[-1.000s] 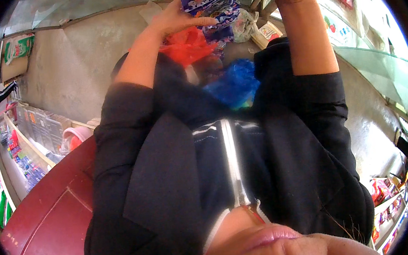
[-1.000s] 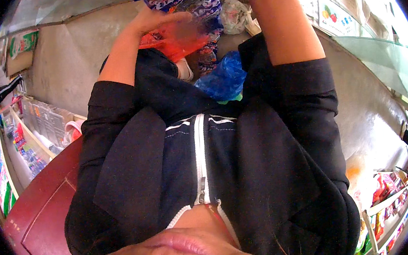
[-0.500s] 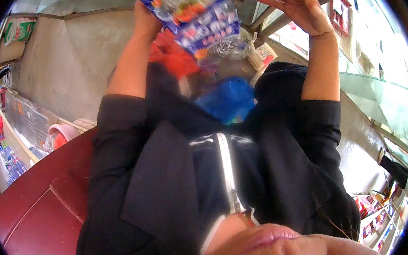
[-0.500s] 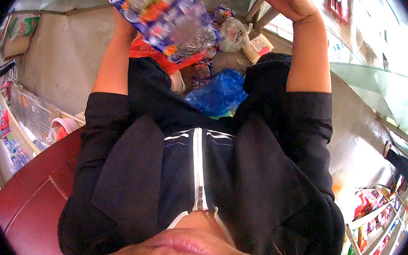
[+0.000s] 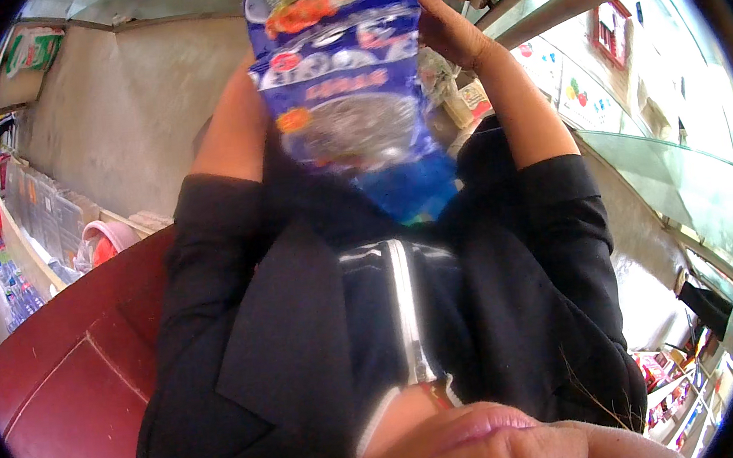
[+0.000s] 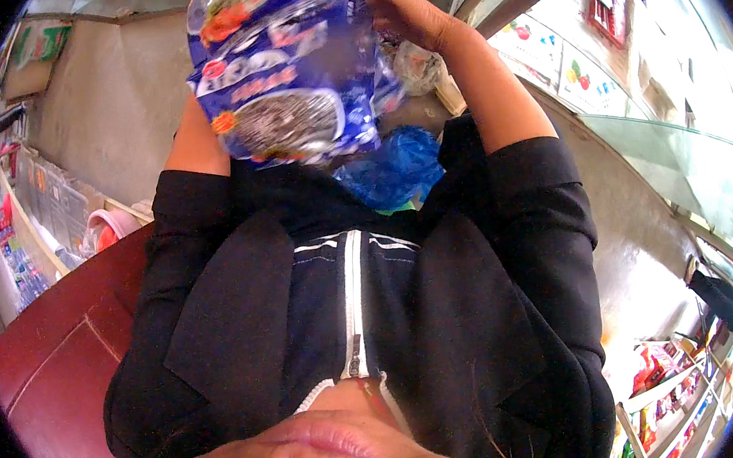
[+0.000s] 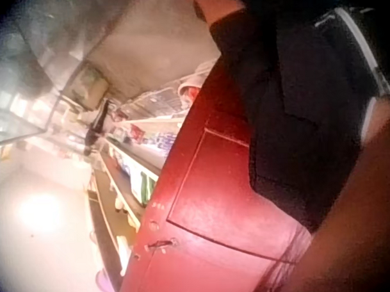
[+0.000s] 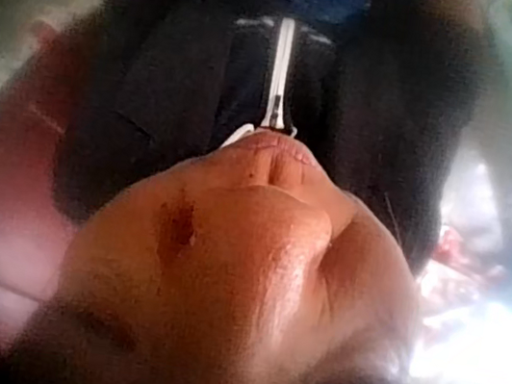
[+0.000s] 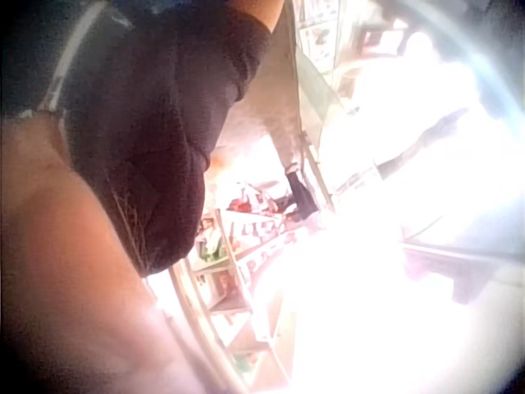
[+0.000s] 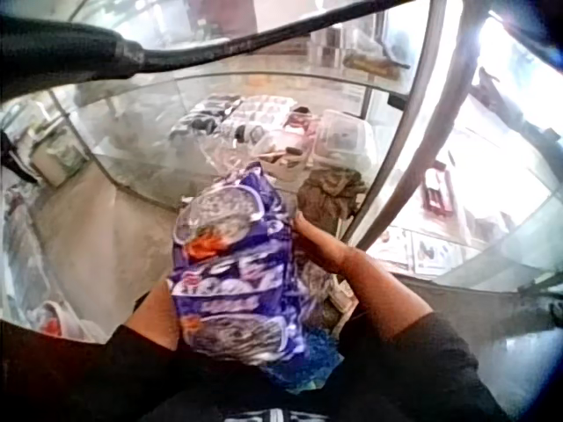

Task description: The person sits on the floor and organizes various items, including a cloth, a plastic bag, and a package of snacks. They wipe the glass counter with the cloth, then place the cloth and other items into a plastic bag.

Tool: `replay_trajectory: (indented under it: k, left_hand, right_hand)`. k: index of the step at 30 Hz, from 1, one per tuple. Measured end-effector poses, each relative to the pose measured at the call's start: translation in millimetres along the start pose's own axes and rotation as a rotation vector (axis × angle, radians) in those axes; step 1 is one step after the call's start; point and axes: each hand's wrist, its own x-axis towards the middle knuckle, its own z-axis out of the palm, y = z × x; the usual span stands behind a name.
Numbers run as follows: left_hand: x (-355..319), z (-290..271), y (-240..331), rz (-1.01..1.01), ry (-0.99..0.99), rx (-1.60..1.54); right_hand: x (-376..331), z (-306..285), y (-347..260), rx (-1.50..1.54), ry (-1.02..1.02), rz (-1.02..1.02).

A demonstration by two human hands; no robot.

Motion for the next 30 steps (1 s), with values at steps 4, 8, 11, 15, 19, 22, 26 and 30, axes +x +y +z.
replay_trajectory:
  k: [4, 8, 11, 15, 19, 22, 26, 30]
  left_hand:
    - [1, -6, -3, -0.048, 0.047, -0.041]
    - [0, -4, -4, -0.082, 0.055, -0.071]
    - [-2, -6, -9, -0.122, 0.06, -0.071]
    - [-5, -5, -12, -0.17, 0.031, -0.074]
    - [-8, 2, -18, -0.217, -0.009, -0.082]
    - [-9, -6, -35, -0.297, -0.003, -0.093]
    - [-9, 4, -27, -0.165, -0.308, 0.226]
    - [3, -9, 10, -0.664, -0.214, -0.288]
  right_hand:
    - [-9, 17, 1, 0.373, -0.003, 0.099]
    - [-12, 23, 2, 0.529, -0.264, 0.03]
    - [-15, 39, 11, 0.362, -0.187, 0.01]
    - [-13, 66, 21, 0.147, -0.033, -0.05]
    - [-4, 80, 47, 0.305, 0.121, -0.106]
    - [-3, 91, 56, 0.603, 0.295, -0.078]
    - [-11, 20, 112, 0.819, 0.186, 0.178]
    - [-23, 25, 108, 0.67, 0.287, -0.024]
